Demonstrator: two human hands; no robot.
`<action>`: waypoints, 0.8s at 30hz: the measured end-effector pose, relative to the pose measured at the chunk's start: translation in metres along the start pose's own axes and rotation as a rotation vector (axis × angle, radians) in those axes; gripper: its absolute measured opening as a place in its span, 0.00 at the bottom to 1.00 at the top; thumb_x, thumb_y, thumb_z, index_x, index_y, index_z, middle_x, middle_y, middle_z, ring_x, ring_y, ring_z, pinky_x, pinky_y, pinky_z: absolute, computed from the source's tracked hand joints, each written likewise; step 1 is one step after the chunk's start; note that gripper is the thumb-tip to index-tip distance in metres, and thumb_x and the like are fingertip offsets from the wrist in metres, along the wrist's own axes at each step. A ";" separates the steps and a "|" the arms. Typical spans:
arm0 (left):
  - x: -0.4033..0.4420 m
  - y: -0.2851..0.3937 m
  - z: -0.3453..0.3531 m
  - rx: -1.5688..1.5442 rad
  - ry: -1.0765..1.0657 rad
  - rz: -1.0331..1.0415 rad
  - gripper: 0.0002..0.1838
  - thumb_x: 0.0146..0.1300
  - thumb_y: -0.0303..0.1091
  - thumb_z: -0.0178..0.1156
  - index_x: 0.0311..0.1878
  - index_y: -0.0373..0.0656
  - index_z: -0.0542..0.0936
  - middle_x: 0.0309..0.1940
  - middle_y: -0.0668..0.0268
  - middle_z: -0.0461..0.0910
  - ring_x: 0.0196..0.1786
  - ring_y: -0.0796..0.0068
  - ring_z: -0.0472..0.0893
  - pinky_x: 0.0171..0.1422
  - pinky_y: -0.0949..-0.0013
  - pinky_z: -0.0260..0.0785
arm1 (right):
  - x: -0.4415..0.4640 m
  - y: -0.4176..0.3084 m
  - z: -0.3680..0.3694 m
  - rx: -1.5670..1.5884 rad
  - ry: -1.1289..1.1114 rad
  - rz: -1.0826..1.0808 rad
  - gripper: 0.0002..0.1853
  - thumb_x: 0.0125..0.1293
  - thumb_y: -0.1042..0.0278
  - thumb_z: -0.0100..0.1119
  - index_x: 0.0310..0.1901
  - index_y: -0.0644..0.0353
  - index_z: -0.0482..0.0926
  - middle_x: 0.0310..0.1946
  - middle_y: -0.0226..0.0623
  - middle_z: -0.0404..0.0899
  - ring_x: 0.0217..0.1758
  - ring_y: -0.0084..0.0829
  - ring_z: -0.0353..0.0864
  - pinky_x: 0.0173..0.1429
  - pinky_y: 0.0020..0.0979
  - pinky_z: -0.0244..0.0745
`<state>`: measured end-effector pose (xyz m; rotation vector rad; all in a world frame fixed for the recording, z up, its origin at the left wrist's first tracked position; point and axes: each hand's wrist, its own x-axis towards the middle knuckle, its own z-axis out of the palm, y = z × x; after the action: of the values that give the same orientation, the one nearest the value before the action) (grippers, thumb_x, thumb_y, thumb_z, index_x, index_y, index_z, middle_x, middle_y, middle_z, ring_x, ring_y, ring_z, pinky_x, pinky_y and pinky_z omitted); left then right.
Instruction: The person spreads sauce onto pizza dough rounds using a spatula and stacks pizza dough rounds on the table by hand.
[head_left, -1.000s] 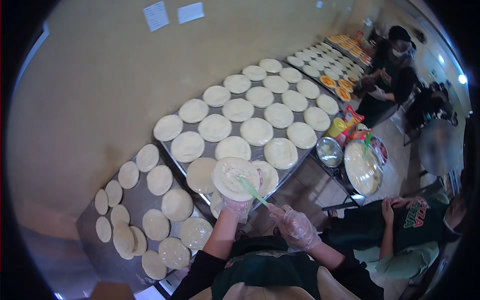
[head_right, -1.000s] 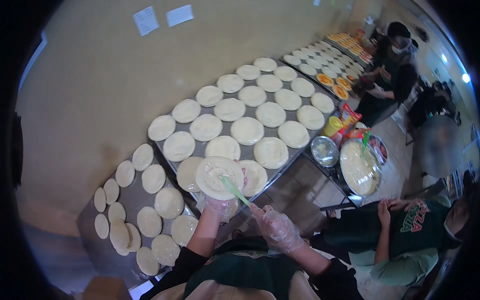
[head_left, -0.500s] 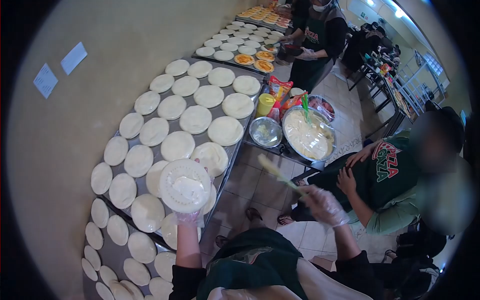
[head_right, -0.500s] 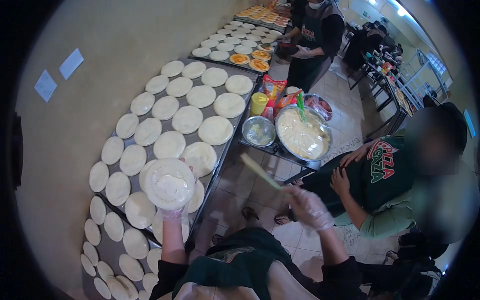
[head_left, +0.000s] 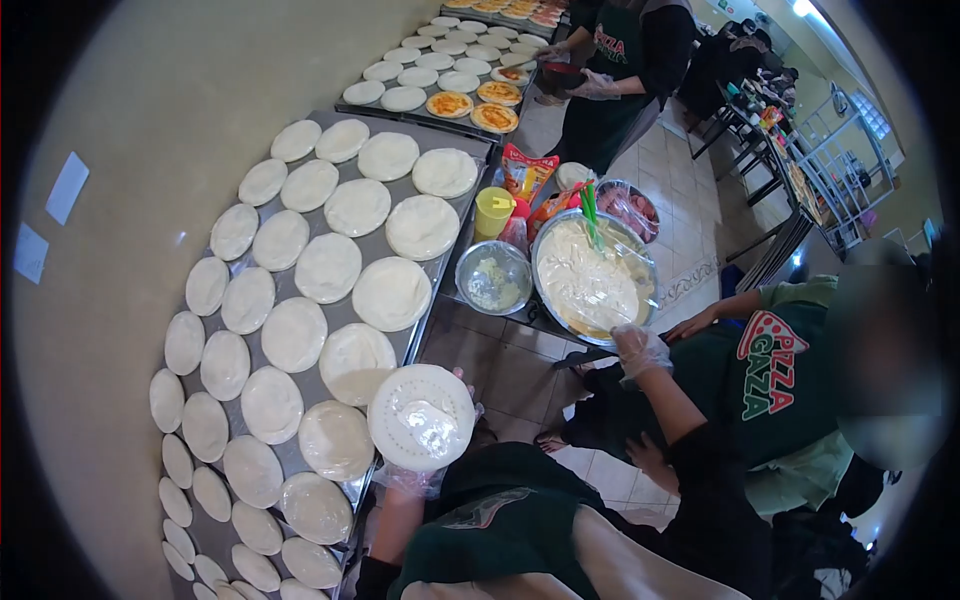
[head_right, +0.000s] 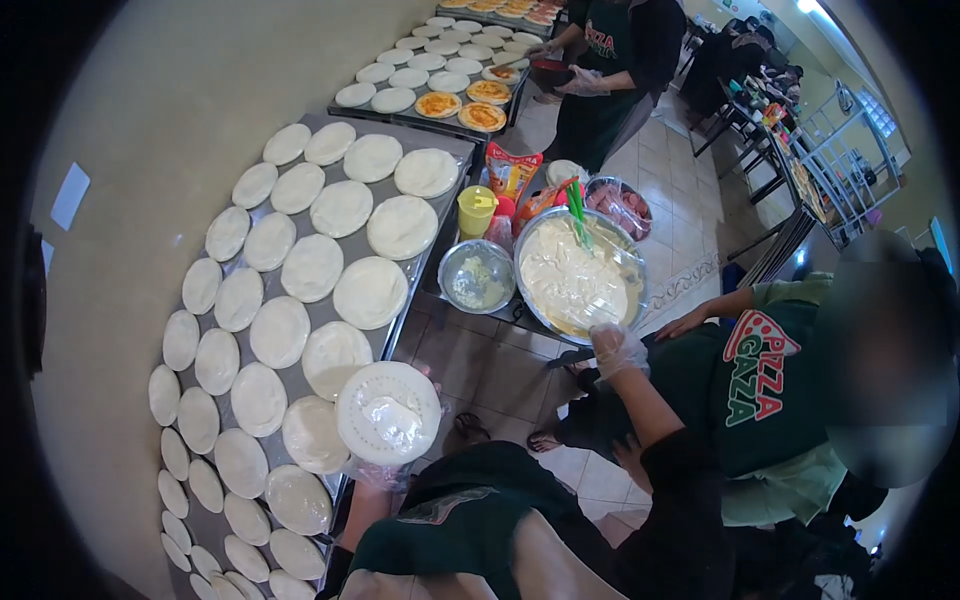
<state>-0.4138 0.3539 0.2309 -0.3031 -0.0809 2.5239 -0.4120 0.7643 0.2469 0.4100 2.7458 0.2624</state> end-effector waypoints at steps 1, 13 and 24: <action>0.005 -0.004 -0.004 0.046 -0.020 0.002 0.36 0.72 0.62 0.50 0.76 0.52 0.66 0.79 0.50 0.58 0.76 0.39 0.63 0.79 0.32 0.54 | 0.014 0.005 0.020 0.000 0.077 -0.125 0.11 0.68 0.69 0.55 0.49 0.55 0.83 0.44 0.45 0.85 0.49 0.49 0.88 0.49 0.46 0.85; 0.047 -0.025 0.003 -0.082 -0.116 -0.134 0.44 0.70 0.68 0.50 0.79 0.46 0.60 0.77 0.48 0.60 0.75 0.39 0.64 0.77 0.32 0.59 | 0.102 0.042 0.110 0.132 0.212 -0.537 0.05 0.63 0.70 0.56 0.39 0.56 0.80 0.31 0.45 0.83 0.37 0.48 0.87 0.41 0.46 0.82; 0.059 -0.026 0.003 -0.054 0.058 -0.024 0.42 0.73 0.66 0.46 0.79 0.46 0.59 0.78 0.47 0.58 0.76 0.39 0.63 0.79 0.33 0.56 | 0.091 0.075 0.096 0.415 -0.021 -0.443 0.09 0.68 0.59 0.60 0.41 0.54 0.85 0.32 0.44 0.85 0.41 0.45 0.87 0.47 0.44 0.81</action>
<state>-0.4473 0.4083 0.2250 -0.3942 -0.1299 2.4901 -0.4402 0.8753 0.1475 -0.1033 2.7693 -0.4248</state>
